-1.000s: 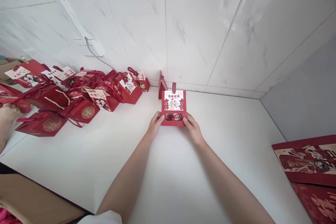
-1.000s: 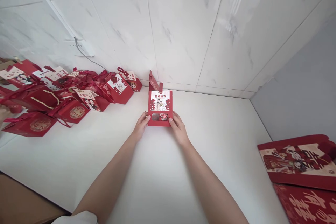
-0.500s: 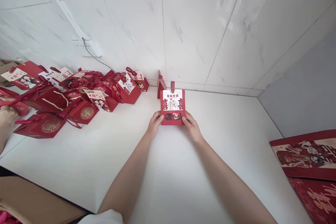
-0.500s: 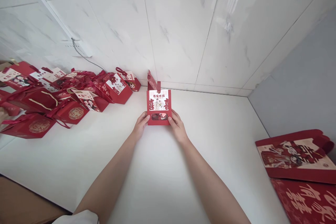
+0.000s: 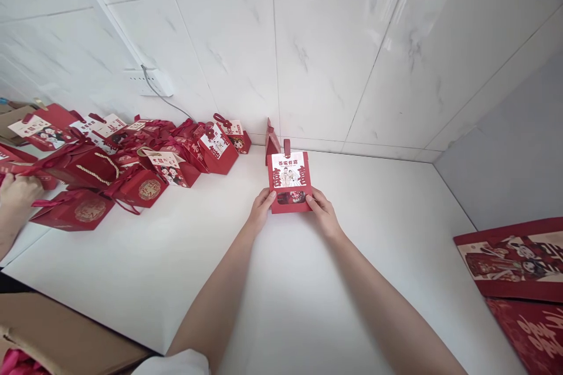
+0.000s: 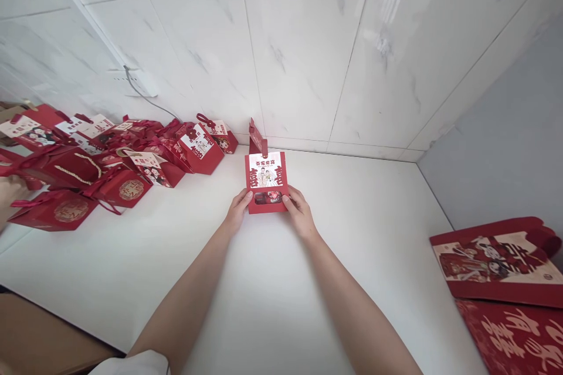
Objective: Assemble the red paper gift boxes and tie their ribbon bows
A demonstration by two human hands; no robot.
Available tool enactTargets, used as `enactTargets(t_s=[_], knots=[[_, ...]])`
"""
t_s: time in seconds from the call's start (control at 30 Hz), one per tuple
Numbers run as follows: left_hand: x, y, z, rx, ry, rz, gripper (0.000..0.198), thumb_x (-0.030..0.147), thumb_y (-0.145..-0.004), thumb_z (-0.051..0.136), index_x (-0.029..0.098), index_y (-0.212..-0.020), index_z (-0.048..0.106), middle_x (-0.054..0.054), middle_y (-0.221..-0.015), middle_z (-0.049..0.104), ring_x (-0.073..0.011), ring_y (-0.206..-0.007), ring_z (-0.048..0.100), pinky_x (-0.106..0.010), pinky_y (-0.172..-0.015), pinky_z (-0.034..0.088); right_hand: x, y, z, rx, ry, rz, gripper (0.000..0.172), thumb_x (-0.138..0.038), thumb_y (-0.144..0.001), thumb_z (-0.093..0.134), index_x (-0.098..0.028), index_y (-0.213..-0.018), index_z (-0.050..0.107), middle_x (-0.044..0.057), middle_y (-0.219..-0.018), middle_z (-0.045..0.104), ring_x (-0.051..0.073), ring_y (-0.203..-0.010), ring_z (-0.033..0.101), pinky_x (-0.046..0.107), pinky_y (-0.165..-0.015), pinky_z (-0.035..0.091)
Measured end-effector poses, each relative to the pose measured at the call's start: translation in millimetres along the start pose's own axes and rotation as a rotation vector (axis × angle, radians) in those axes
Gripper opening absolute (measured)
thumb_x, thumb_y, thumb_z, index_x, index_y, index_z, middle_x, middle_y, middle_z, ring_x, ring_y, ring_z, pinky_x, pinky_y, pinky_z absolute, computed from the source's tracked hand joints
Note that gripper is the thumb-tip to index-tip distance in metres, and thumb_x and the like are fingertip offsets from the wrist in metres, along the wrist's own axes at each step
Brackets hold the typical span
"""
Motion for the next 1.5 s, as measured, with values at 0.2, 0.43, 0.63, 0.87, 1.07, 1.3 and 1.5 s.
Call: enactTargets(t_s=[0.2,0.43,0.63,0.87,1.07,1.3,1.5], knots=[[7,2,-2.2,0.021,-0.002,0.045,0.042,0.050,-0.083,0.056,0.021,-0.112,0.063,-0.007,-0.123,0.060,-0.0271,-0.114,0.055,-0.038,-0.096,0.045,-10,3,3,-0.024,-0.005,-0.044,0.035,-0.047,-0.088,0.053,-0.033,-0.120,0.060,0.000,-0.137,0.048,0.024,-0.129,0.040,0.043,-0.107,0.035],[9,0,-7.1,0.079,0.001,0.077,0.043,0.049,-0.083,0.056,0.019,-0.114,0.063,-0.008,-0.117,0.064,-0.0270,-0.115,0.055,-0.040,-0.100,0.042,-15,5,8,-0.073,-0.014,-0.052,0.036,-0.046,-0.087,0.055,-0.034,-0.121,0.059,0.001,-0.138,0.045,0.025,-0.130,0.038,0.044,-0.105,0.039],[9,-1,-6.7,0.081,-0.013,0.065,0.042,0.047,-0.081,0.059,0.021,-0.114,0.064,-0.007,-0.121,0.062,-0.0273,-0.115,0.055,-0.039,-0.098,0.044,-11,3,7,-0.067,-0.031,-0.039,0.038,-0.048,-0.086,0.056,-0.034,-0.121,0.059,0.001,-0.138,0.046,0.025,-0.130,0.039,0.043,-0.104,0.040],[7,-2,-8.7,0.088,-0.037,0.062,0.040,0.045,-0.082,0.059,0.021,-0.113,0.065,-0.006,-0.123,0.061,-0.0270,-0.117,0.053,-0.038,-0.100,0.043,-8,2,6,-0.067,-0.033,-0.029,0.037,-0.045,-0.087,0.056,-0.034,-0.122,0.058,0.001,-0.138,0.046,0.024,-0.129,0.040,0.042,-0.105,0.039],[8,-2,-7.4,0.080,-0.046,0.055,0.042,0.047,-0.081,0.058,0.021,-0.113,0.065,-0.006,-0.121,0.062,-0.0274,-0.117,0.053,-0.040,-0.100,0.042,-6,2,4,-0.051,-0.029,-0.027,0.037,-0.046,-0.086,0.057,-0.033,-0.121,0.059,0.001,-0.136,0.048,0.024,-0.128,0.041,0.042,-0.105,0.039],[7,-2,-5.2,0.070,-0.017,0.044,0.043,0.047,-0.081,0.059,0.020,-0.113,0.063,-0.008,-0.119,0.063,-0.0272,-0.111,0.057,-0.039,-0.095,0.045,-3,1,4,-0.053,0.003,-0.038,0.037,-0.044,-0.088,0.054,-0.033,-0.123,0.057,0.001,-0.135,0.049,0.024,-0.127,0.043,0.041,-0.104,0.039],[7,0,-4.0,0.053,0.014,0.024,0.037,0.045,-0.082,0.056,0.018,-0.107,0.061,-0.007,-0.111,0.065,-0.0242,-0.102,0.060,-0.036,-0.088,0.047,-2,1,7,-0.059,0.035,-0.011,0.042,-0.048,-0.089,0.051,-0.029,-0.126,0.054,0.004,-0.134,0.050,0.024,-0.125,0.044,0.039,-0.101,0.041]])
Point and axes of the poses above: each hand's wrist, its own y-axis away from the middle knuckle, its own z-axis out of the palm, x = y × z, the point moved 10 cm from there along -y, towards the middle knuckle
